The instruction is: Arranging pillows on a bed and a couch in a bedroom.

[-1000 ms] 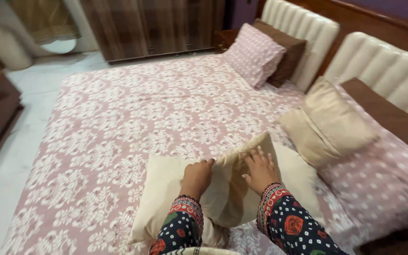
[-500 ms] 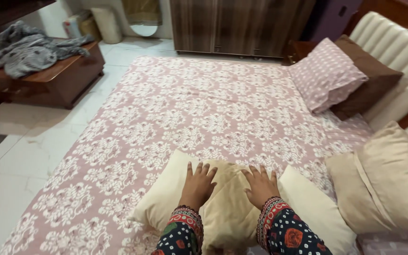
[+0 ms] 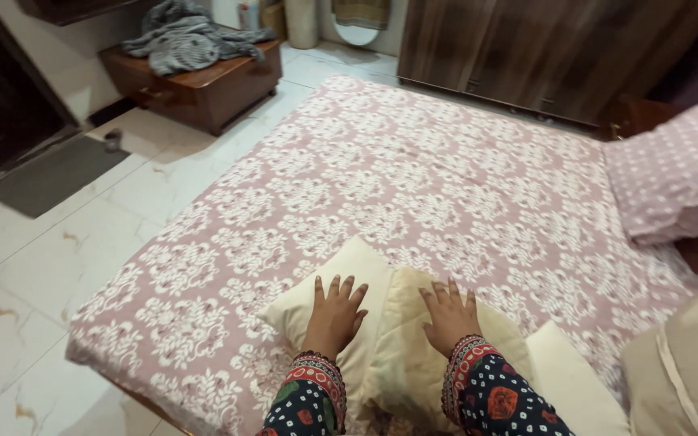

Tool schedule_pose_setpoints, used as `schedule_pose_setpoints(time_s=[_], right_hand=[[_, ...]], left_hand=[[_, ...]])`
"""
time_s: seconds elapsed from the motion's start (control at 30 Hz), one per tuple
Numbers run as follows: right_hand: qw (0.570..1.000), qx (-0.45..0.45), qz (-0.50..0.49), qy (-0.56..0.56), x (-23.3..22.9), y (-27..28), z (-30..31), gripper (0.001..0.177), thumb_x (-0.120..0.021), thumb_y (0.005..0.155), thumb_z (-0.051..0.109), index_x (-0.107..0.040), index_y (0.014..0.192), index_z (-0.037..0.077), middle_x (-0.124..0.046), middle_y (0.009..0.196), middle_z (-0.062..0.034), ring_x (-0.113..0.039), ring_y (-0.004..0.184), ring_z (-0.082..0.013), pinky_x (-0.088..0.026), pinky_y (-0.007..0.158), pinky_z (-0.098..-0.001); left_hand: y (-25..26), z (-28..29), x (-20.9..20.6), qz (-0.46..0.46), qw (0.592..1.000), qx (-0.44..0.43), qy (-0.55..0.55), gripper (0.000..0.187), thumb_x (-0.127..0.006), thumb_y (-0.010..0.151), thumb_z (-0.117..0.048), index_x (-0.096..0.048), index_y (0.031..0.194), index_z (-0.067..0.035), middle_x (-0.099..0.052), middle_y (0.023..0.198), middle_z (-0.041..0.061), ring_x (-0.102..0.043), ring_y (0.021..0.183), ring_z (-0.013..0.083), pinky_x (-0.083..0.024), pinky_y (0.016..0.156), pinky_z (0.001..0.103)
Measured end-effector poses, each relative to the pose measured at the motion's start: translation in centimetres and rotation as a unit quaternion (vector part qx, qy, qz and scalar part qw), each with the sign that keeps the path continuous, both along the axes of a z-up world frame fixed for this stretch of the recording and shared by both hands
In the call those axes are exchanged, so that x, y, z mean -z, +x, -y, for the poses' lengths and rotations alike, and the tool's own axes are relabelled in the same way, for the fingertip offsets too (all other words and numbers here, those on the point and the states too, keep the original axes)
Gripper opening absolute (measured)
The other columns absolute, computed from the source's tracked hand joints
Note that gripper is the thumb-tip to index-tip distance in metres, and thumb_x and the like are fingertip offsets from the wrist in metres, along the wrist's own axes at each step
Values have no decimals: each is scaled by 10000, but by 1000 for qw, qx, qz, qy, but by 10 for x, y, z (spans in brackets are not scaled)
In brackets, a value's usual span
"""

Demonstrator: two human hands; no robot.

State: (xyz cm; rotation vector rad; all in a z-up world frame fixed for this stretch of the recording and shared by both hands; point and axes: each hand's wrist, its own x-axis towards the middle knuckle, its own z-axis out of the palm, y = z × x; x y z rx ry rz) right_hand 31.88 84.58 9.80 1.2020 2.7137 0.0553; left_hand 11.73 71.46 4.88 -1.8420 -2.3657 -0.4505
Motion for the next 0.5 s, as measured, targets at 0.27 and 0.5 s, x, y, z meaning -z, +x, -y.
schedule_pose_setpoints(time_s=[0.27, 0.5], right_hand=[[997, -78, 6, 24, -17, -80, 17, 752, -647, 946, 393, -253, 1576, 279, -213, 1671, -24, -62, 1580, -282, -73, 1251, -614], [987, -161, -16, 23, -20, -177, 59, 773, -611, 962, 417, -201, 1597, 253, -201, 1675, -10, -62, 1580, -254, -92, 1250, -582]], left_hand=[[-54, 43, -11, -6, 996, -83, 18, 540, -575, 976, -388, -460, 1470, -202, -439, 1526, 114, -342, 1447, 343, -128, 1181, 684], [-124, 101, -17, 8, 986, -162, 28, 570, -554, 983, -413, -432, 1498, -203, -393, 1564, 121, -266, 1485, 348, -100, 1190, 657]])
